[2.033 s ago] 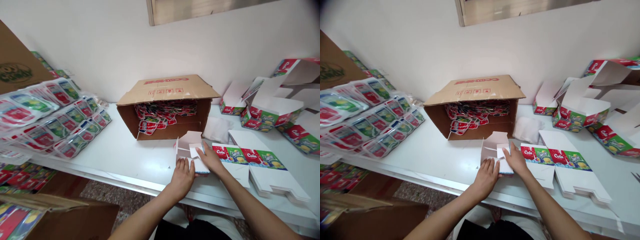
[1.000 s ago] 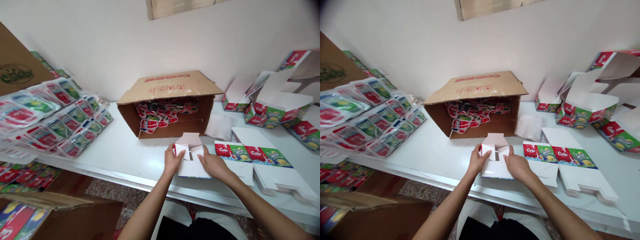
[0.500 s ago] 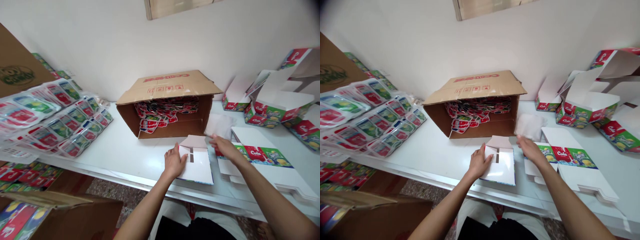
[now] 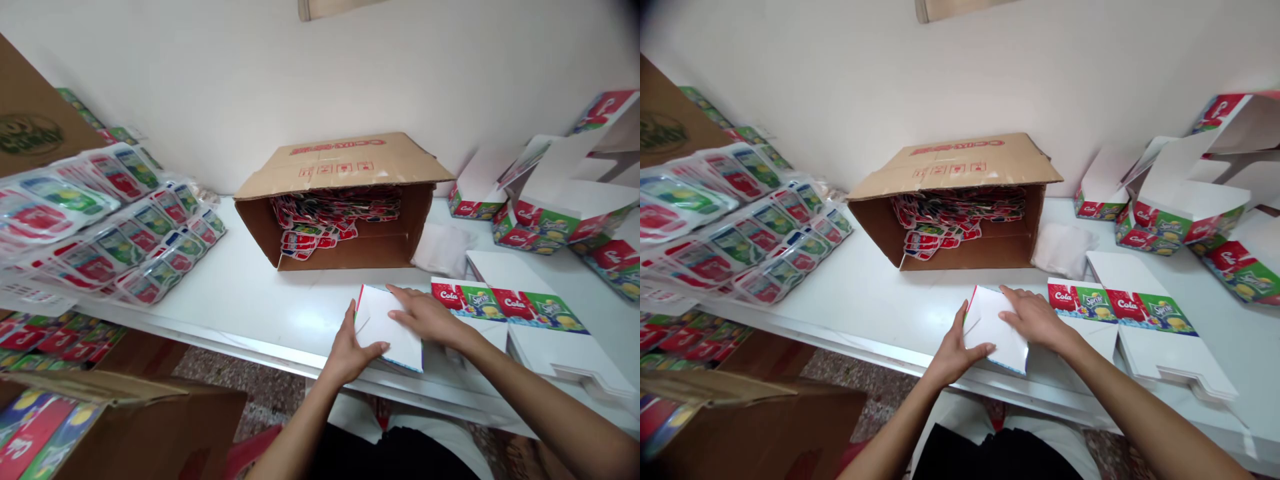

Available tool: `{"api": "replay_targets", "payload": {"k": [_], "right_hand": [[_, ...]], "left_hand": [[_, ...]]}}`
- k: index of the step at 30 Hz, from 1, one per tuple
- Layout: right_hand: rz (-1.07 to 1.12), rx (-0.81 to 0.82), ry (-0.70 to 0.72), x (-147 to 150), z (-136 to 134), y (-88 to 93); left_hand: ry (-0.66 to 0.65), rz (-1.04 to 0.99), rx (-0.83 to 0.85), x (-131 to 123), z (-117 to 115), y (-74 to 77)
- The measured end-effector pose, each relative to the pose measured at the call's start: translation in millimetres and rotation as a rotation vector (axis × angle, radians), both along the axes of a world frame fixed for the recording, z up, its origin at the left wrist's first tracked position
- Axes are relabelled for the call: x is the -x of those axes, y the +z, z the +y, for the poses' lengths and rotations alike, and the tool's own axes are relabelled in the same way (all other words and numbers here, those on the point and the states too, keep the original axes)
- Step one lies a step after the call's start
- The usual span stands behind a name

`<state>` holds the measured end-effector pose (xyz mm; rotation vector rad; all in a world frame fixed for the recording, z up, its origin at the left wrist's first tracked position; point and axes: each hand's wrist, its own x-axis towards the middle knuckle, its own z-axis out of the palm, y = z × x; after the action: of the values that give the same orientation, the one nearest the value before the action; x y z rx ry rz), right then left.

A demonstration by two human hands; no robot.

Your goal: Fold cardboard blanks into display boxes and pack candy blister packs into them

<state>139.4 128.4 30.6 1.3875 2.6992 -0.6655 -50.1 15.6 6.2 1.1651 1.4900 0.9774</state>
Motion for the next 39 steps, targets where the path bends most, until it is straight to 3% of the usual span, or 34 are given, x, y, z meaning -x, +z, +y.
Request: {"api": "replay_targets", "payload": {"k": [8, 15, 23, 35, 39], "right_hand": [[-0.239, -0.225, 0.046, 18.1, -10.6, 12.2], [-0.282, -0.284, 0.043, 17.8, -4.4, 10.0], [-0.265, -0.214, -0.004, 14.7, -8.5, 0.4], [-0.282, -0.139, -0.074, 19.0, -8.4, 5.2], [-0.180, 0.006, -0.003, 14.0, -9.0, 9.2]], "left_hand": [[0.025, -0.001, -0.013, 0.3, 3.7, -8.8], [0.073, -0.043, -0.052, -0.8, -4.4, -13.4], [0.104, -0.024, -0.057, -2.1, -8.9, -11.5], [0.108, -0.020, -0.093, -0.6, -10.5, -19.3], [0.162, 0.076, -0.063, 0.3, -14.4, -18.0]]}}
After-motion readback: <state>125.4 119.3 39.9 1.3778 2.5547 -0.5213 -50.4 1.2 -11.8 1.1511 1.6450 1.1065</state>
